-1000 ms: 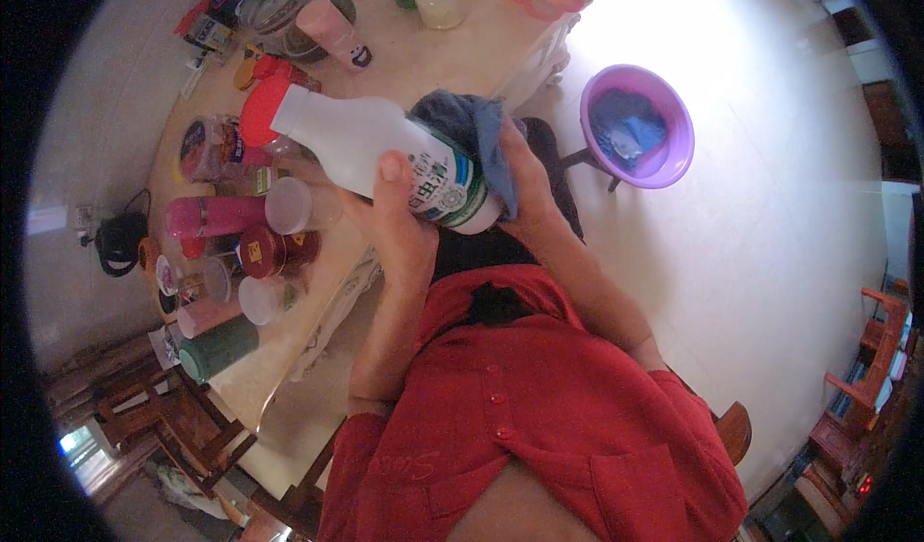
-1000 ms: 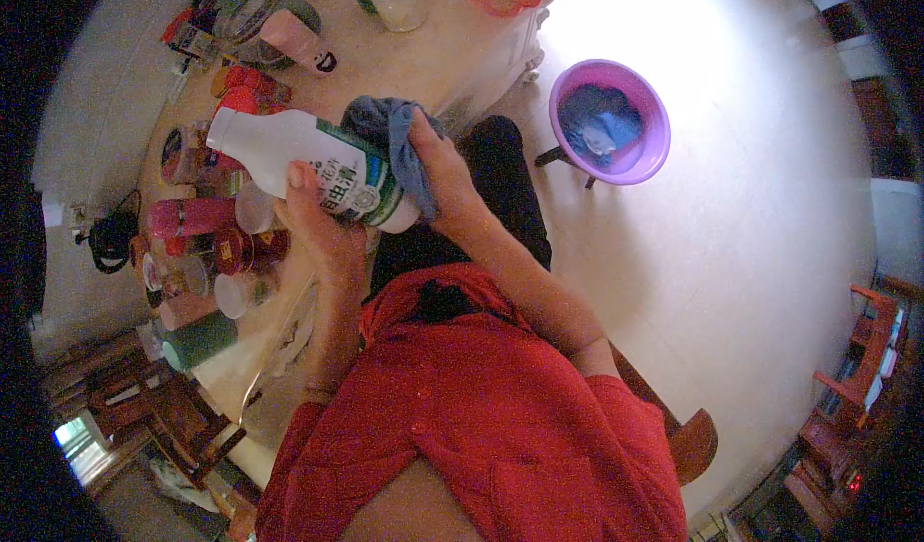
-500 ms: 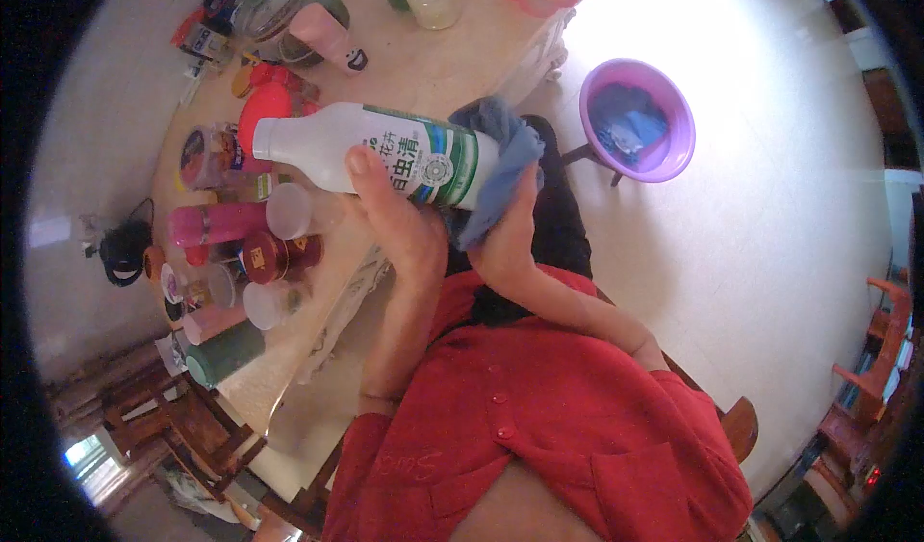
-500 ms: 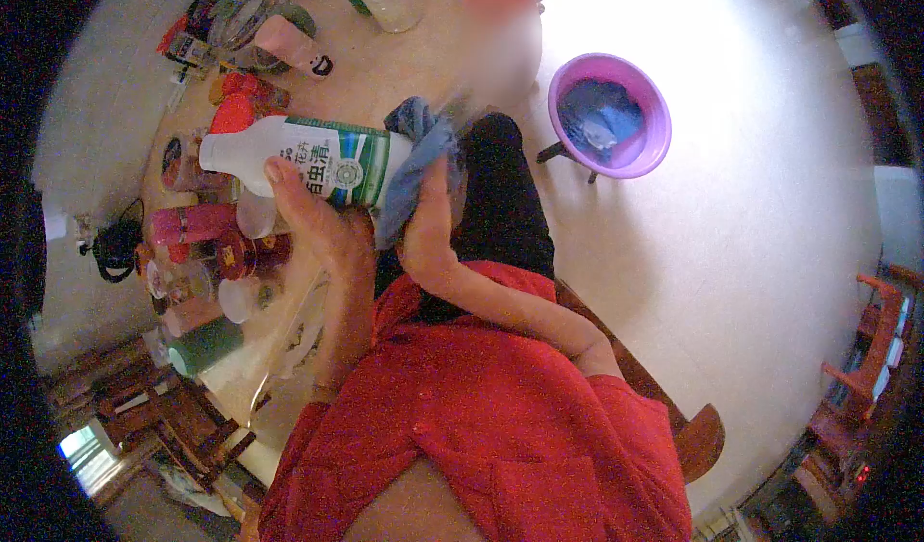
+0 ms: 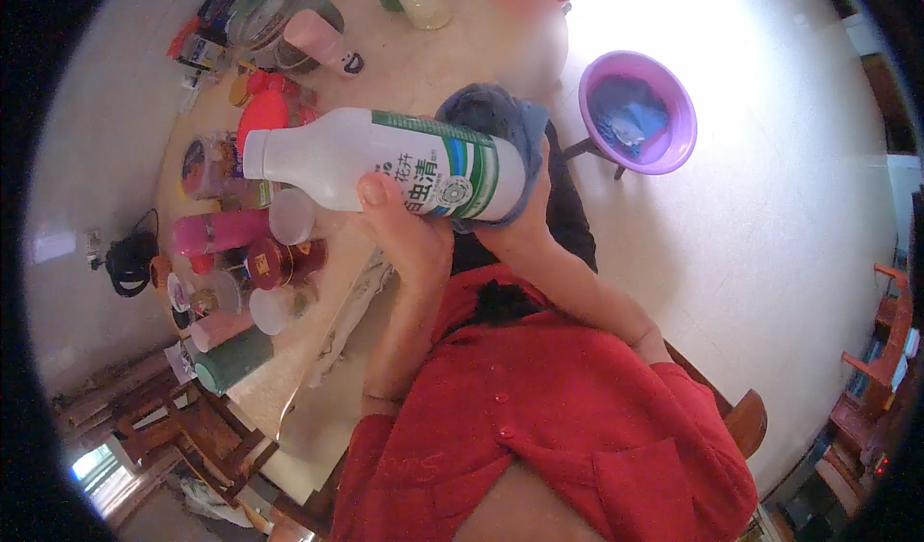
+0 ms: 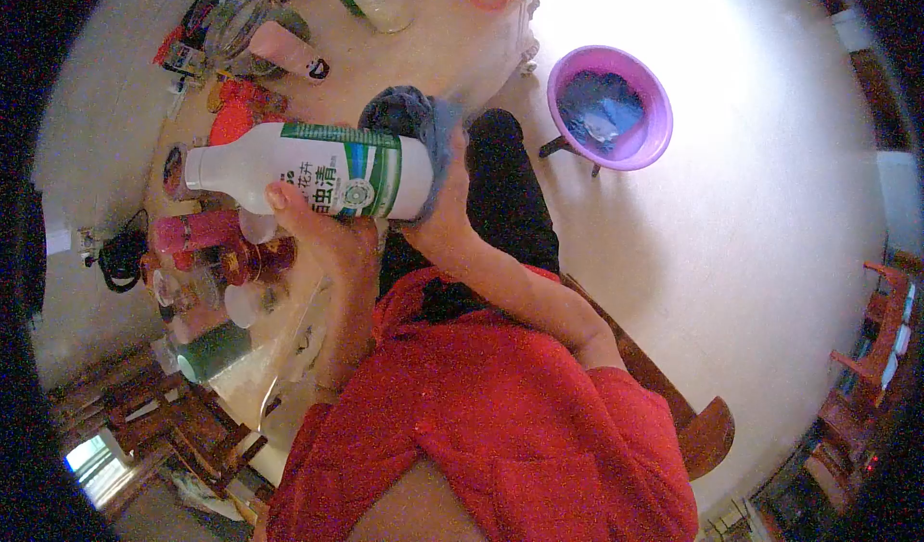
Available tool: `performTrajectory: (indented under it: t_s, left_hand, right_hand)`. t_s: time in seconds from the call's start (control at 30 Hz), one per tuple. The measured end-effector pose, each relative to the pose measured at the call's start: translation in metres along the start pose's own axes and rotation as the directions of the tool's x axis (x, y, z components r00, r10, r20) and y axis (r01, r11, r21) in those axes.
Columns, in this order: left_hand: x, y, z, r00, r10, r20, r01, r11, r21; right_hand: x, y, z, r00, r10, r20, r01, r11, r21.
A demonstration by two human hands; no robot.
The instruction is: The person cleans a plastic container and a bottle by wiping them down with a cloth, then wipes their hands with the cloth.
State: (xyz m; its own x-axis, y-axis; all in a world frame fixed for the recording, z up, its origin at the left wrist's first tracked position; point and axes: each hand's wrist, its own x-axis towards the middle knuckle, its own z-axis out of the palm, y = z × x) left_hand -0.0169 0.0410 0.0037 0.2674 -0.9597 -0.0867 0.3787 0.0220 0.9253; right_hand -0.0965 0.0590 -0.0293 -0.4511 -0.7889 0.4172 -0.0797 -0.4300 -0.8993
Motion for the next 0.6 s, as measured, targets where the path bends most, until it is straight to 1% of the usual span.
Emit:
performTrajectory:
  t_s: [0.03,0.07,0.1,0.13,0.17,0.2,0.23,0.27,0.3,0.33,0.37,0.4,0.43,0.47,0.53,0.57,0.6]
  left_hand:
    - [0.000,0.000,0.001,0.998,-0.032,0.055,0.038,0.992,-0.122]
    - [-0.001,0.000,0.001,0.992,-0.057,0.114,0.083,0.968,-0.238]
    - [-0.002,0.000,0.003,0.992,-0.057,0.114,0.083,0.968,-0.238]
    - [-0.003,0.002,0.005,0.996,-0.022,0.085,0.036,0.984,-0.174]
    - [-0.004,0.003,0.007,0.998,0.014,0.059,-0.008,0.994,-0.107]
    - [-0.006,0.008,0.012,0.998,0.011,0.062,-0.004,0.994,-0.105]
    - [-0.007,0.014,0.019,1.000,0.017,0.021,-0.014,0.991,-0.134]
    - [-0.008,0.017,0.023,1.000,0.022,-0.021,-0.025,0.986,-0.162]
    - [-0.007,0.017,0.022,1.000,0.021,-0.019,-0.024,0.987,-0.161]
    - [-0.005,0.017,0.022,0.999,0.031,-0.040,-0.036,0.993,-0.115]
    - [-0.002,0.017,0.021,0.997,0.043,-0.061,-0.048,0.997,-0.068]
    - [0.001,0.017,0.021,0.997,0.045,-0.062,-0.049,0.996,-0.068]
    - [0.004,0.016,0.020,0.994,0.099,-0.042,-0.102,0.991,-0.090]
    - [0.007,0.015,0.019,0.988,0.152,-0.023,-0.154,0.982,-0.113]
    - [0.012,0.011,0.014,0.988,0.150,-0.027,-0.152,0.981,-0.121]
    - [0.014,0.009,0.012,0.988,0.148,-0.032,-0.151,0.980,-0.130]
    - [0.014,0.009,0.010,0.988,0.149,-0.032,-0.152,0.980,-0.130]
  right_hand:
    - [0.001,0.008,0.002,1.000,0.001,0.000,-0.001,1.000,0.001]
    - [-0.001,0.021,0.005,0.954,0.299,-0.024,-0.282,0.921,0.269]
    - [0.000,0.020,0.007,0.900,0.437,0.005,-0.403,0.826,0.395]
    - [0.002,0.018,0.009,0.825,0.564,0.033,-0.498,0.699,0.514]
    - [-0.001,0.012,0.009,0.802,0.573,0.166,-0.469,0.434,0.769]
    - [-0.002,0.002,0.009,0.793,0.535,0.292,-0.403,0.100,0.910]
    - [0.000,-0.007,0.010,0.794,0.536,0.288,-0.399,0.102,0.911]
    - [0.001,-0.015,0.013,0.753,0.606,0.257,-0.429,0.156,0.890]
    - [0.000,-0.020,0.015,0.707,0.672,0.220,-0.463,0.205,0.863]
    - [-0.004,-0.020,0.016,0.707,0.672,0.220,-0.462,0.204,0.863]
    - [-0.010,-0.019,0.017,0.789,0.600,0.136,-0.433,0.386,0.814]
    - [-0.009,-0.021,0.014,0.750,0.635,0.185,-0.451,0.285,0.846]
    - [-0.008,-0.023,0.012,0.707,0.667,0.234,-0.459,0.181,0.870]
    - [-0.010,-0.022,0.011,0.707,0.668,0.234,-0.458,0.181,0.870]
    - [-0.018,-0.017,0.011,0.799,0.593,0.105,-0.431,0.442,0.787]
    - [-0.021,-0.014,0.008,0.799,0.592,0.105,-0.430,0.441,0.787]
    - [-0.022,-0.013,0.004,0.912,0.408,0.044,-0.371,0.774,0.513]
